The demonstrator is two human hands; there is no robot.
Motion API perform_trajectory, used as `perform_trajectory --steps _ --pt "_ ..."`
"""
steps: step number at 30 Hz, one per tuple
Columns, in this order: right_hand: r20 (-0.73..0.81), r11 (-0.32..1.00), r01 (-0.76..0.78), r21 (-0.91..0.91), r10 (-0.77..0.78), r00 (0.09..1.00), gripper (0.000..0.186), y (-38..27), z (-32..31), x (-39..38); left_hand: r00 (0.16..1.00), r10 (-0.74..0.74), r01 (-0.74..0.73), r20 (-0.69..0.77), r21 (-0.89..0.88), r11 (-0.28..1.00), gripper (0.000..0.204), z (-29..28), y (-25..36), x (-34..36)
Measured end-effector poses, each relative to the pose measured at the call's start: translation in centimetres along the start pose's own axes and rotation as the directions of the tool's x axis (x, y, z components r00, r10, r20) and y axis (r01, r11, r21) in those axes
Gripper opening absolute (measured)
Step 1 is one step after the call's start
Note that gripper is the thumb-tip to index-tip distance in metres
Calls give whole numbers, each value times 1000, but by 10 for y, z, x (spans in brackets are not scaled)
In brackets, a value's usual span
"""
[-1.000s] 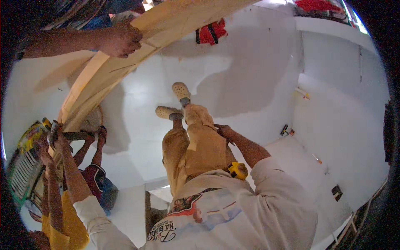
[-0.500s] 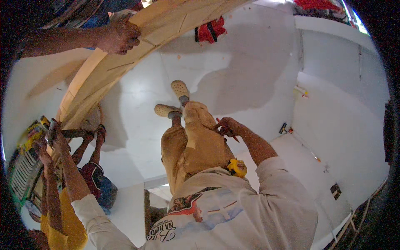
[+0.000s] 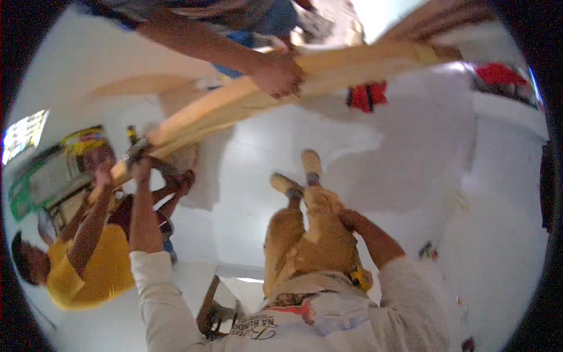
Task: Measure, chisel, and hammer a door frame or door section for hinge placement.
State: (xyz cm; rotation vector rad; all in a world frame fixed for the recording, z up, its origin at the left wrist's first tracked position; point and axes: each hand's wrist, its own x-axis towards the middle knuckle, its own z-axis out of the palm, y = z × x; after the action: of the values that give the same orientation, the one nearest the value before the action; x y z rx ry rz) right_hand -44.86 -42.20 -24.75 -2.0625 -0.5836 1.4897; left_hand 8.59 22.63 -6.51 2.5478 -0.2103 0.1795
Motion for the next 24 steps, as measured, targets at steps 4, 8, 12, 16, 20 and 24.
perform_trajectory --steps 4,8,12,16,20,24 --pt "55 937 -282 -206 299 953 31 7 -30 -81 981 -110 107 162 28 994 30 84 115 -46" --pt "-211 982 -90 166 125 969 26 47 -30 -98 953 -202 181 -226 -108 977 45 68 108 -13" --pt "-37 823 -409 395 459 888 46 -7 -50 -59 960 -36 129 -278 327 936 50 23 151 -59" --pt "-244 903 -353 -246 294 924 39 36 -19 -82 955 -240 222 -173 -117 968 53 64 168 -95" --pt "106 943 -206 -261 240 965 34 -23 -51 -52 948 -311 312 64 -9 950 52 54 213 -148" --pt "-125 873 -487 -8 482 867 46 -60 -70 -56 957 -150 263 250 -517 815 27 71 277 -145"
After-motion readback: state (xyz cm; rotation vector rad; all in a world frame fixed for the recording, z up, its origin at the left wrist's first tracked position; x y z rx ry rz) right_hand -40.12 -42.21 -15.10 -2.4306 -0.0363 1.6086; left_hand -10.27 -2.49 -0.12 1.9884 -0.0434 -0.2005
